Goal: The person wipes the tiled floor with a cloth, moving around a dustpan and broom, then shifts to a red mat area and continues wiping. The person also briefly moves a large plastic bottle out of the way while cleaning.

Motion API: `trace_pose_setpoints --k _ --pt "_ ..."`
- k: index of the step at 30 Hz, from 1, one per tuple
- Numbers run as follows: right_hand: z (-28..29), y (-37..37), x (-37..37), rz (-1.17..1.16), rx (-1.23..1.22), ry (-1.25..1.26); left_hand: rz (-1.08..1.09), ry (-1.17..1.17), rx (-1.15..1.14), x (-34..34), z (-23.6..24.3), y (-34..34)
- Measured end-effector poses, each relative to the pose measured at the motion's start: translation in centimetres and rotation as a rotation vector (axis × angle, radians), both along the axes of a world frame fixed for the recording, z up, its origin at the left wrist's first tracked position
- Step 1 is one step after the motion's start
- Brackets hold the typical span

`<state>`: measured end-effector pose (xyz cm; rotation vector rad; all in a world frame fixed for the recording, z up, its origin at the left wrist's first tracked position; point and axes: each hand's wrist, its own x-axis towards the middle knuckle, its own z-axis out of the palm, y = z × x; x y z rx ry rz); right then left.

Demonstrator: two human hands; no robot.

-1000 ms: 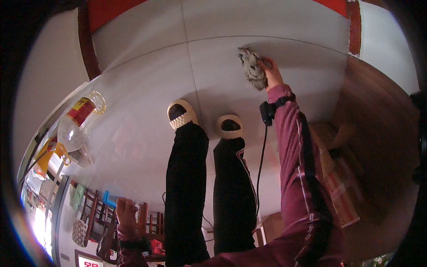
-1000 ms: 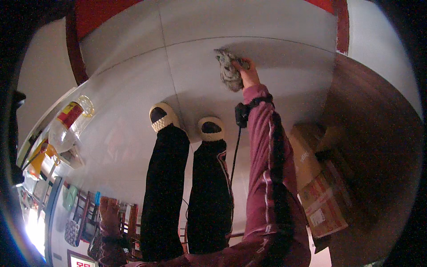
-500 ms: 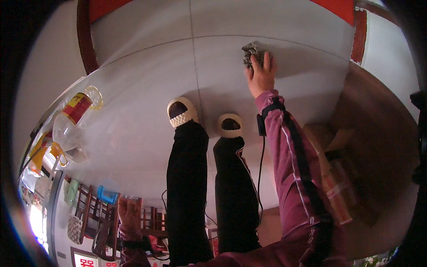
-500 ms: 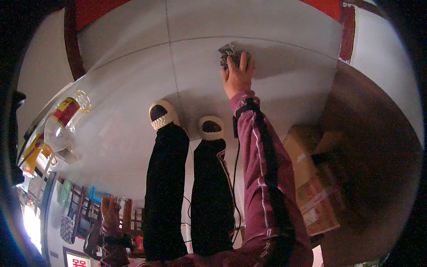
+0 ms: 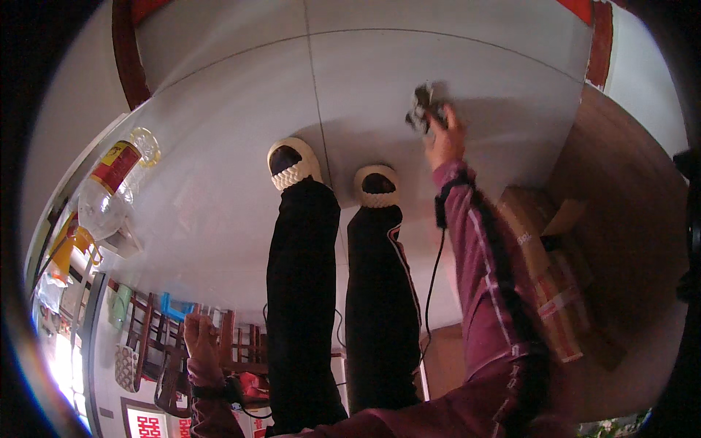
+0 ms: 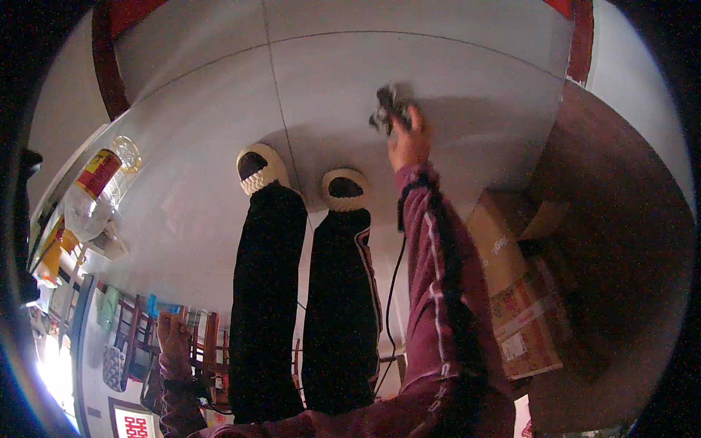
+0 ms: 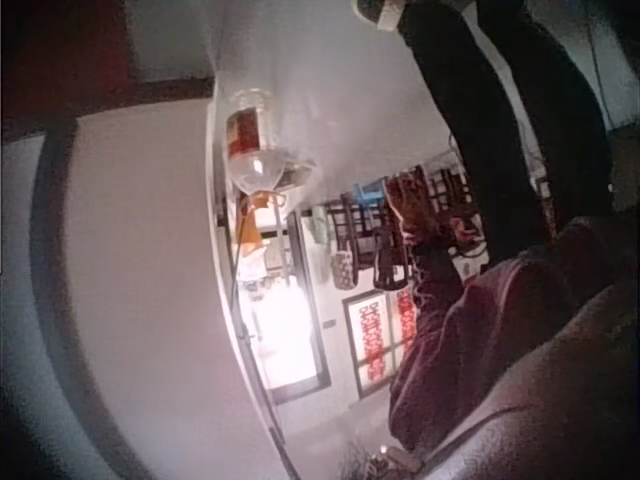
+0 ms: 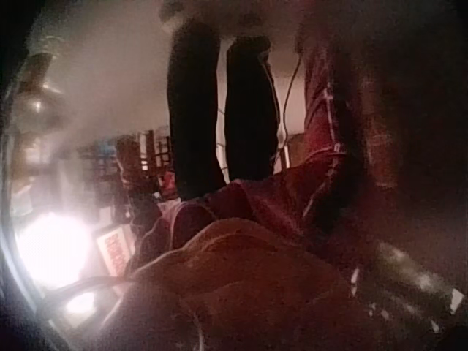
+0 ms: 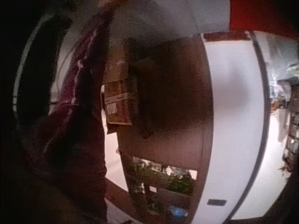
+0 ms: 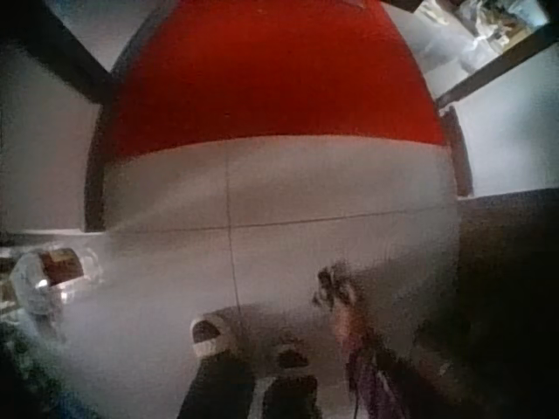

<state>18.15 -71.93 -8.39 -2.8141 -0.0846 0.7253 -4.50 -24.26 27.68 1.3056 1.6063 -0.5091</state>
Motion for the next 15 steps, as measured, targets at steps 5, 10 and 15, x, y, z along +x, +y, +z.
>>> trace_pose_setpoints --k 5,10,15 --pt "1.3 1.3 -11.7 -0.024 0.030 -0.001 -0.078 -0.016 -0.083 -0.7 -0.8 0.7" --pt "1.3 0.4 -12.5 0.010 0.113 0.088 -0.154 0.047 0.028 -0.3 -0.4 0.6" --pt "0.6 -1.0 -10.5 0.127 0.072 0.093 -0.075 0.021 -0.033 0.6 -0.4 1.4"
